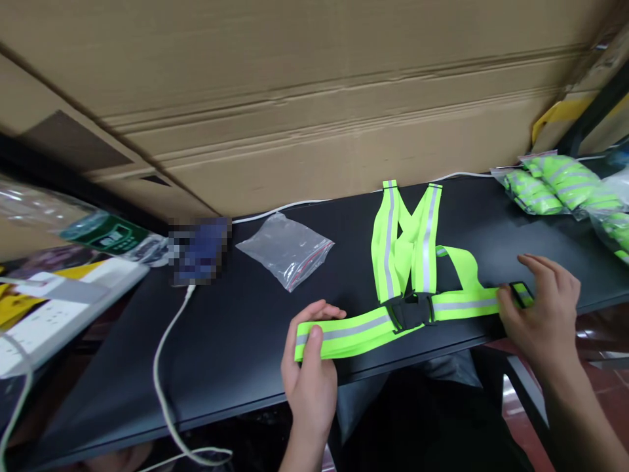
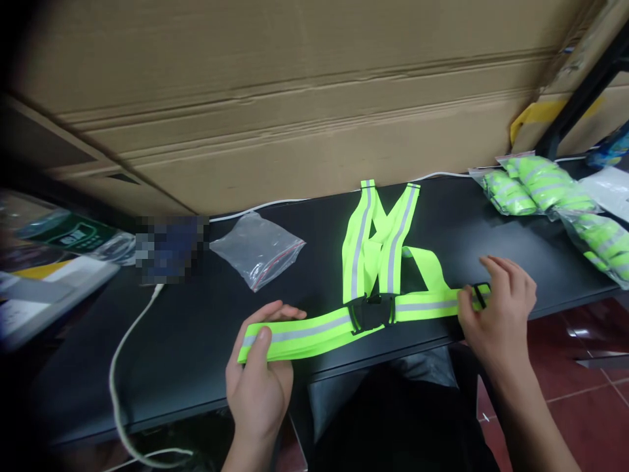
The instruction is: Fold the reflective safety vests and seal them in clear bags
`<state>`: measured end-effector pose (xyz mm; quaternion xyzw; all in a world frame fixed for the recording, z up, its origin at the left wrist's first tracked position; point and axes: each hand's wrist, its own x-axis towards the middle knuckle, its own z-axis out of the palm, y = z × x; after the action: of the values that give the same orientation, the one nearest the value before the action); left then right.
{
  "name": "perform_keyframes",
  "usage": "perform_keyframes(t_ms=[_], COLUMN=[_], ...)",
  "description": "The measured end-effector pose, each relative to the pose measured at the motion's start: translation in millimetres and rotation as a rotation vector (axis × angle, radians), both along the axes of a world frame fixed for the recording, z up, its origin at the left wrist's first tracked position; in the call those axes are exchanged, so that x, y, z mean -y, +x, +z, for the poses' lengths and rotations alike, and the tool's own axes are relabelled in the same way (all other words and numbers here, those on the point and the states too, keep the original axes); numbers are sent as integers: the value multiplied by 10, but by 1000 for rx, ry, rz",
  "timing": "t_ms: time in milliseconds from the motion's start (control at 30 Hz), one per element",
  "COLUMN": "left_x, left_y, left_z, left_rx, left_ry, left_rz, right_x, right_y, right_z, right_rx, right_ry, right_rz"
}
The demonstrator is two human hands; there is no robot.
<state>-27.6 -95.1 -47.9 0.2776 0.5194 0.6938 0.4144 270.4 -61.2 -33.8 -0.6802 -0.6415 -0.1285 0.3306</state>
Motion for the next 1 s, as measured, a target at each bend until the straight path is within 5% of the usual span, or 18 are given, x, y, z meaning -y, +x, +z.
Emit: perform_keyframes(t_ms=[233,433,700,833,1000], left_x=[22,130,130,130,167], left_y=[38,-93,-216,-281,-428], left_z=[-7,118,185,235,229], left_rx=[-263,-474,-788,-846,-867], left_ry=[11,-263,-336,-354,-343], left_rz=[109,24,-21,-44,-117], right_x=[-405,-505,-123,-67,-337], right_y=[-122,-15,-11,-11,-30], right_z=[54,-114,-11,-86,-150], right_rx=[-155,168,117,201,262], right_ry=[-445,-377,-428,-504,-486], right_rz=[267,497,839,907,848])
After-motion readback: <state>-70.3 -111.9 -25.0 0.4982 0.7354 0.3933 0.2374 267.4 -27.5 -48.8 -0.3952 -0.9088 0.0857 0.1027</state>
